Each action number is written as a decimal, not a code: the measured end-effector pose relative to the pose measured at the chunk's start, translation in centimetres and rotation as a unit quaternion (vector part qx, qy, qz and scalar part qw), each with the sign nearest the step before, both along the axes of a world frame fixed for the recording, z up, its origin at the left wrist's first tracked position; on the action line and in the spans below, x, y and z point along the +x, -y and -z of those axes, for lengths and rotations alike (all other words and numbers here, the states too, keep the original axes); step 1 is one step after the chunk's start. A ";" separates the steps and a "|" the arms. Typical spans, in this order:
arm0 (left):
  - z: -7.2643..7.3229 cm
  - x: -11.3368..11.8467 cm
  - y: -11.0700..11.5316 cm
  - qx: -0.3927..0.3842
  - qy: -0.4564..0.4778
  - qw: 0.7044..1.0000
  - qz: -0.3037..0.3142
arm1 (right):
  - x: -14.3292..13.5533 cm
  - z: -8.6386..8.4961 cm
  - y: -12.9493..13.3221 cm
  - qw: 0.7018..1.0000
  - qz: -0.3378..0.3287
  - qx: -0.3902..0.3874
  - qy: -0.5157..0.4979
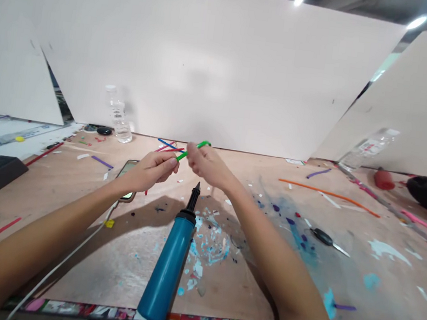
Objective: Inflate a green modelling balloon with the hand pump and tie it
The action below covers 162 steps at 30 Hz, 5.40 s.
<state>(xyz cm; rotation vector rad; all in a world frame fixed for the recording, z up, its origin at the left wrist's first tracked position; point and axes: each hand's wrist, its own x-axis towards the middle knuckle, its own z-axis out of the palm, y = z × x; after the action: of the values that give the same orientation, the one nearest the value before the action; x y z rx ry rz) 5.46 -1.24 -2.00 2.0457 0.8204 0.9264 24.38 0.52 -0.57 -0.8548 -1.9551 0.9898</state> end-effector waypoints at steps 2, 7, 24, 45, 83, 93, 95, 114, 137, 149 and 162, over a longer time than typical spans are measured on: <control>0.0 0.1 0.0 0.010 -0.003 1.000 0.005 | -0.3 0.1 0.5 0.997 -0.034 0.018 0.067; -0.8 0.4 1.4 0.051 -0.050 0.997 0.012 | -1.2 0.8 0.5 0.986 0.066 0.132 0.081; 0.1 -0.1 -0.5 0.032 -0.077 0.996 -0.014 | -0.4 0.5 0.1 0.985 0.136 0.109 -0.007; -1.8 2.2 4.7 0.099 -0.121 0.973 0.167 | 2.9 3.0 -4.2 0.961 0.205 0.182 0.044; 0.0 2.2 1.7 -0.017 -0.001 1.000 -0.006 | 2.5 1.5 -3.0 0.981 0.176 0.071 0.037; 0.8 0.0 -1.3 -0.046 -0.010 0.996 0.074 | -0.1 1.2 0.0 0.994 0.006 0.073 0.084; 0.7 0.1 -1.1 -0.039 -0.042 0.995 0.080 | -0.4 1.3 0.2 0.996 -0.017 0.061 0.066; -0.3 3.1 4.3 -0.010 -0.049 0.979 0.197 | 0.4 2.2 -2.1 0.971 0.219 0.096 -0.015; -2.8 -6.2 -4.5 -0.337 0.496 0.797 -0.078 | -1.1 1.7 1.6 0.877 -0.159 0.033 0.453; -3.8 -7.9 -4.5 -0.216 0.468 0.841 -0.164 | 2.5 2.9 -2.5 0.844 0.080 0.044 0.529; -2.6 -5.8 -3.2 -0.064 0.199 0.967 -0.145 | -2.7 4.9 0.8 0.880 -0.044 -0.014 0.472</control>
<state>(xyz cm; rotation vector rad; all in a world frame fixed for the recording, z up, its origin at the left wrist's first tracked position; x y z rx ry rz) -0.37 1.94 0.62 1.5773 0.9395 1.3539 21.64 -0.29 -5.43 -1.4559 -2.8042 0.6831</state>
